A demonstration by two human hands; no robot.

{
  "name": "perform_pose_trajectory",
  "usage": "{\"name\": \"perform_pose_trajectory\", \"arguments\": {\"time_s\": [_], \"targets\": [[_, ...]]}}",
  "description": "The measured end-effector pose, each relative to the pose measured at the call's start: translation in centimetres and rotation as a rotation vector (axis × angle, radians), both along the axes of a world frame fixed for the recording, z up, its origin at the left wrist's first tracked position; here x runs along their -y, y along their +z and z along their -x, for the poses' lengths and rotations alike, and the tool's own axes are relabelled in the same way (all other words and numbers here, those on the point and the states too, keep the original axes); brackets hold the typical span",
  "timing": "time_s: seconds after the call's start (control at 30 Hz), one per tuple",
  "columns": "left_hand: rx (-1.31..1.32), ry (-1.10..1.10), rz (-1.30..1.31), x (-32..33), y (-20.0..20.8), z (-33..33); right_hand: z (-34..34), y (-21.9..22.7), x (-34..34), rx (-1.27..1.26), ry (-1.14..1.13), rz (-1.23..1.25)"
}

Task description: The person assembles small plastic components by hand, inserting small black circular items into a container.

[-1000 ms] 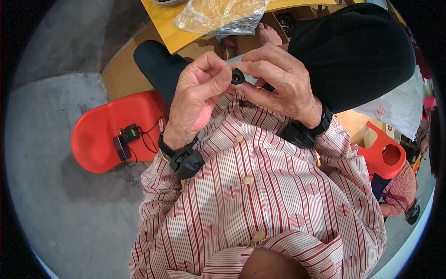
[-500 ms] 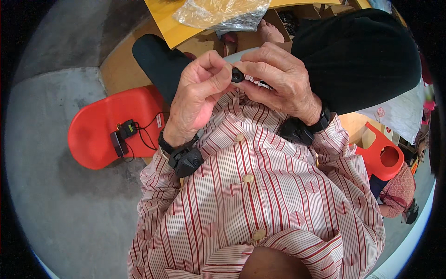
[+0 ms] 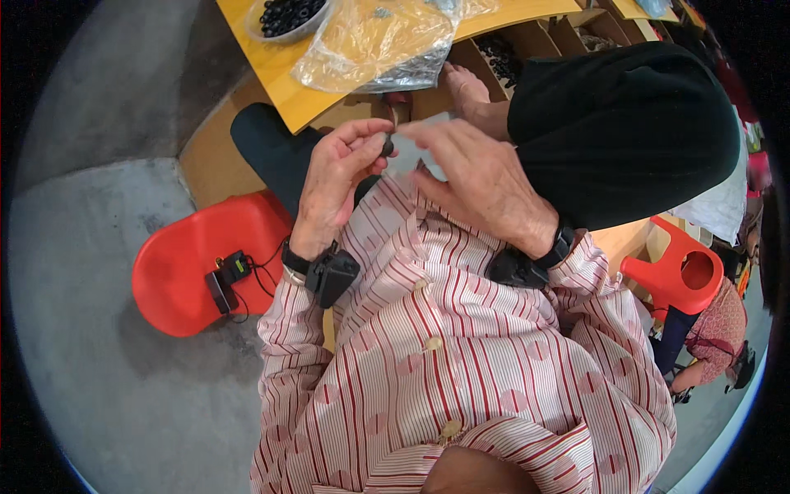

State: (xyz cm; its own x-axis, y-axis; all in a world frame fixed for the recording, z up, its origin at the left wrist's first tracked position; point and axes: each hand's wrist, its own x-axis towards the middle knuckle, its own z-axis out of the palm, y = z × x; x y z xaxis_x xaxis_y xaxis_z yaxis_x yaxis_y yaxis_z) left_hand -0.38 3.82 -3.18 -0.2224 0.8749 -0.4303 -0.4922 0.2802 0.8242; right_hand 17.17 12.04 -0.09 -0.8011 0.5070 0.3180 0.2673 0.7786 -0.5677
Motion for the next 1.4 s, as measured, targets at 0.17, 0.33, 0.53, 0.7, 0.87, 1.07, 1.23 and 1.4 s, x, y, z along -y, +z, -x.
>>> {"name": "perform_pose_trajectory", "arguments": {"time_s": [0.17,0.33,0.53,0.7,0.87,1.07,1.23,1.4], "targets": [[0.141,-0.212,0.120,-3.8,-4.7,0.1,-0.5,-0.6,0.3,0.004,0.210,-0.076],[0.039,-0.370,0.212,-11.9,-7.0,-1.0,-0.6,0.3,0.2,0.012,0.226,-0.157],[0.164,-0.392,-0.094,-20.4,-5.0,-4.2,-0.8,1.2,-0.9,-0.333,-0.312,-0.268],[0.100,-0.276,-0.202,-18.9,-4.8,-2.5,-1.0,2.1,-0.8,-0.396,-0.202,-0.264],[-0.152,-0.298,-0.171,-13.3,-3.7,0.2,-1.3,1.4,-0.4,-0.176,-0.068,-0.232],[-0.609,-0.016,-0.178,-9.5,-3.4,6.9,-1.3,0.2,0.0,0.004,0.095,-0.220],[-1.000,0.256,-0.132,-9.2,-4.0,13.9,-1.0,-0.1,0.3,0.047,0.153,-0.203],[-1.440,0.205,-0.016,-11.7,-2.5,15.5,-0.8,-0.2,0.3,0.091,0.183,-0.208]]}}
